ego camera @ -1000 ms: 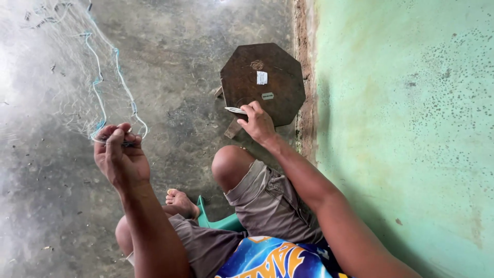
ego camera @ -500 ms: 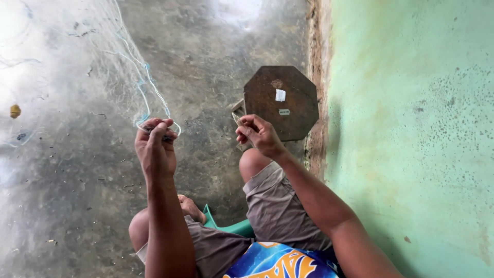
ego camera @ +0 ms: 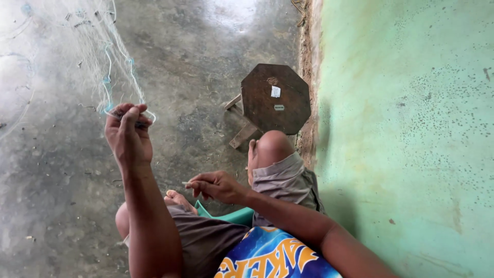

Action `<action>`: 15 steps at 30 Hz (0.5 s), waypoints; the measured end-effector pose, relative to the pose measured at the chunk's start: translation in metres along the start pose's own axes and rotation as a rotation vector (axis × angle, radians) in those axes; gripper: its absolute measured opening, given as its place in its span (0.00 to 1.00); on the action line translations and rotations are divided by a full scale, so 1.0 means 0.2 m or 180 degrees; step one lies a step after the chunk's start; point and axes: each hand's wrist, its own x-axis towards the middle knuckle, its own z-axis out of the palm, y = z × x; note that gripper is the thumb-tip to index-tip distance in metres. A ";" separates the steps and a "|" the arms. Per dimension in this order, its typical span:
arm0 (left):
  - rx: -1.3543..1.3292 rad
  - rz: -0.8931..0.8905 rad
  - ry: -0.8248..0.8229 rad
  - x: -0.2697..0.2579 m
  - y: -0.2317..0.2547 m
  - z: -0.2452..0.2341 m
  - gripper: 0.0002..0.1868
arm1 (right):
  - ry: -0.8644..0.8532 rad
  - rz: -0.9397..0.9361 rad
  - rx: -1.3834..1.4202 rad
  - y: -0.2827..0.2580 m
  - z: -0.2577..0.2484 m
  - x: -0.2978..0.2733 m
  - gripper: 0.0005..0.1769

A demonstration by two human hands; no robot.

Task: Weaving a fishing net using a wooden shuttle

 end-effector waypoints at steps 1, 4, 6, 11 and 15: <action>-0.0024 0.0046 -0.0013 -0.01 0.01 0.00 0.06 | -0.0152 0.0049 -0.0097 0.03 0.02 -0.03 0.09; -0.0055 0.0076 -0.0024 0.01 -0.04 -0.02 0.07 | -0.0251 0.0062 -0.0394 -0.04 -0.01 -0.13 0.08; -0.0034 0.0096 0.0002 0.00 -0.04 -0.02 0.07 | -0.0225 0.0098 -0.0402 -0.03 -0.03 -0.14 0.09; 0.0007 0.0073 -0.0017 -0.03 -0.05 0.00 0.08 | 0.0012 0.0225 -0.0287 -0.04 -0.10 -0.17 0.10; -0.0143 -0.0100 0.0024 -0.04 -0.03 0.02 0.07 | 0.0198 0.0190 -0.0166 -0.14 -0.11 -0.14 0.11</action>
